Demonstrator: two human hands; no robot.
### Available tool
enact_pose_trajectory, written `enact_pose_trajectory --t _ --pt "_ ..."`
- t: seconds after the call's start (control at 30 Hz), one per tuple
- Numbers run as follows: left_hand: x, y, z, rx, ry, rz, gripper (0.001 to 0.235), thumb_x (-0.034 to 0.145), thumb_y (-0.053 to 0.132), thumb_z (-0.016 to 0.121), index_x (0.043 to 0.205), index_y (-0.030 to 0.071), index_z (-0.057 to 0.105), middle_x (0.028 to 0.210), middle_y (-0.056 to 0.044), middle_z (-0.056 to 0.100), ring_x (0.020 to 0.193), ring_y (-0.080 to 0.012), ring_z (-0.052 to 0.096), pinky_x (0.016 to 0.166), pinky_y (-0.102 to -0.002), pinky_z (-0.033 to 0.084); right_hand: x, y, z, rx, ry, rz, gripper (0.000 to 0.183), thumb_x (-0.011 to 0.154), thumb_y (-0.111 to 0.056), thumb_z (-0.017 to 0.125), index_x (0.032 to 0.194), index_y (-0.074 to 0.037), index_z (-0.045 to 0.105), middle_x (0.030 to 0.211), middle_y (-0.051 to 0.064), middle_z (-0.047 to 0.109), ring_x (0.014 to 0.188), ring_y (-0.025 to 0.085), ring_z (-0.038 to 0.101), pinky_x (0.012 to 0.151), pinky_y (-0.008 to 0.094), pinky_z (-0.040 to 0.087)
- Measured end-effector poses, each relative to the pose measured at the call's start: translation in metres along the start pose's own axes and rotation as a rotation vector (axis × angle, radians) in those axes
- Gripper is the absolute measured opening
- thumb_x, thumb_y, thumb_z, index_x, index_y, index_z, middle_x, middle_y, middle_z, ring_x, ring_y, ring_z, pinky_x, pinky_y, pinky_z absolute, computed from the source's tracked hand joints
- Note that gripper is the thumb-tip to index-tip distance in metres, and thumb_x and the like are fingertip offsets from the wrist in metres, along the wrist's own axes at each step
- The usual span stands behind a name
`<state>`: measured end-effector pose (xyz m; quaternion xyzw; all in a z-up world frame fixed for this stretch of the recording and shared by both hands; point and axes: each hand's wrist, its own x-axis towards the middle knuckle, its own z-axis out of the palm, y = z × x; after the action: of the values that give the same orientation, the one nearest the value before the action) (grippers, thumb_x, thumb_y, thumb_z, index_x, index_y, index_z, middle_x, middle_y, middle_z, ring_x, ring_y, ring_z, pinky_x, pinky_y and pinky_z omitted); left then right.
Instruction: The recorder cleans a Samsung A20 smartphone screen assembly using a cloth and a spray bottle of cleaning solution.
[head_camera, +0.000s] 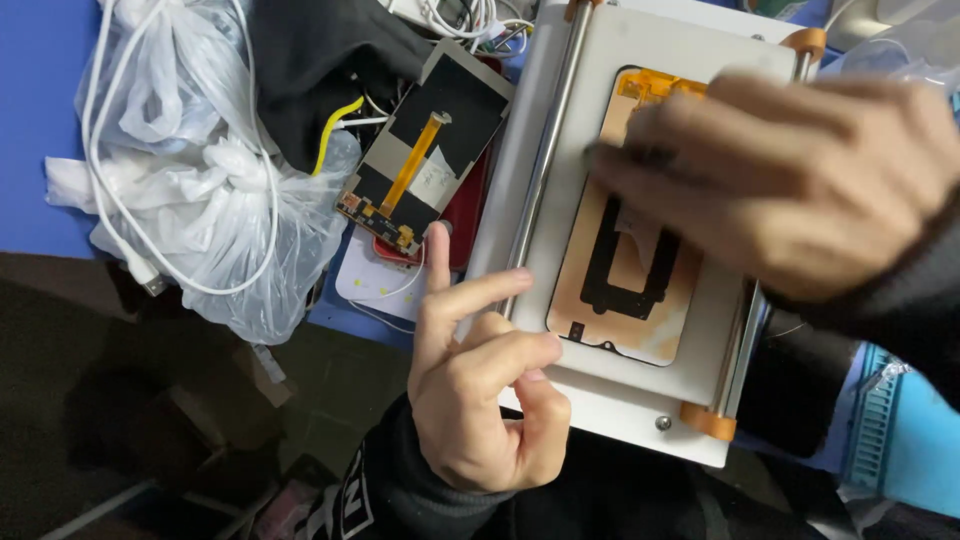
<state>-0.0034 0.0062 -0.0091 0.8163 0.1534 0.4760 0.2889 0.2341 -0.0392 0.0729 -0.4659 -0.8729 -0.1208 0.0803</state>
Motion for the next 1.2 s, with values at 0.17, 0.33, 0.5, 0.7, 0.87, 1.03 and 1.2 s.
enact_pose_trajectory --t 0.17,0.33,0.5,0.7,0.87,1.03,1.2 --pt "0.001 0.004 -0.001 -0.001 -0.002 -0.025 0.033 0.082 -0.008 0.055 0.113 0.004 0.051 0.087 -0.007 0.059 0.118 -0.0336 0.064 0.129 -0.072 0.026 0.001 -0.028 -0.01 0.242 0.005 0.062 0.031 0.08 -0.02 0.072 0.109 -0.011 0.078 0.104 0.001 0.068 0.067 0.017 0.062 0.048 0.037 0.05" --pt "0.006 0.007 -0.005 0.026 -0.025 -0.053 0.031 0.086 -0.005 0.056 0.115 0.005 0.052 0.113 -0.012 0.067 0.127 -0.0356 0.058 0.128 -0.068 0.029 0.002 -0.041 -0.017 0.277 0.017 -0.061 0.045 0.074 -0.022 0.071 0.116 -0.007 0.079 0.108 0.004 0.068 0.077 0.018 0.07 0.049 0.033 0.051" --pt "0.009 0.012 -0.006 0.066 -0.059 -0.069 0.027 0.091 0.007 0.052 0.118 0.006 0.058 0.123 -0.012 0.068 0.13 -0.0358 0.057 0.13 -0.066 0.03 0.001 -0.043 -0.019 0.404 0.04 0.06 0.027 0.085 -0.02 0.077 0.11 -0.009 0.078 0.107 0.005 0.066 0.078 0.018 0.069 0.047 0.033 0.044" --pt "0.011 0.014 -0.007 0.075 -0.072 -0.1 0.025 0.095 0.012 0.046 0.115 0.005 0.06 0.123 -0.011 0.069 0.132 -0.0364 0.056 0.13 -0.068 0.029 -0.005 -0.034 -0.01 0.256 0.033 -0.093 0.051 0.066 -0.018 0.073 0.114 -0.004 0.08 0.108 0.01 0.071 0.07 0.017 0.063 0.044 0.032 0.043" --pt "0.013 0.015 -0.006 0.083 -0.076 -0.096 0.025 0.095 0.01 0.046 0.115 0.004 0.059 0.123 -0.013 0.069 0.132 -0.0368 0.055 0.13 -0.069 0.028 -0.002 -0.04 -0.005 0.094 0.018 0.022 0.032 0.086 -0.022 0.08 0.105 0.004 0.077 0.11 0.009 0.071 0.072 0.019 0.066 0.049 0.033 0.051" --pt "0.011 0.012 -0.003 0.046 -0.048 -0.094 0.026 0.093 0.007 0.047 0.116 0.003 0.057 0.123 -0.014 0.069 0.132 -0.0375 0.055 0.13 -0.068 0.025 -0.018 -0.04 -0.021 0.259 -0.056 0.006 0.04 0.074 -0.017 0.075 0.112 -0.004 0.077 0.108 0.011 0.071 0.074 0.021 0.067 0.054 0.038 0.055" --pt "0.012 0.012 -0.006 0.042 -0.068 -0.068 0.028 0.09 0.002 0.049 0.118 0.002 0.054 0.122 -0.016 0.069 0.133 -0.0389 0.055 0.129 -0.067 0.023 -0.025 -0.037 -0.014 0.191 -0.222 -0.044 0.064 0.067 -0.026 0.07 0.128 -0.005 0.076 0.12 0.006 0.074 0.079 0.012 0.067 0.06 0.034 0.057"
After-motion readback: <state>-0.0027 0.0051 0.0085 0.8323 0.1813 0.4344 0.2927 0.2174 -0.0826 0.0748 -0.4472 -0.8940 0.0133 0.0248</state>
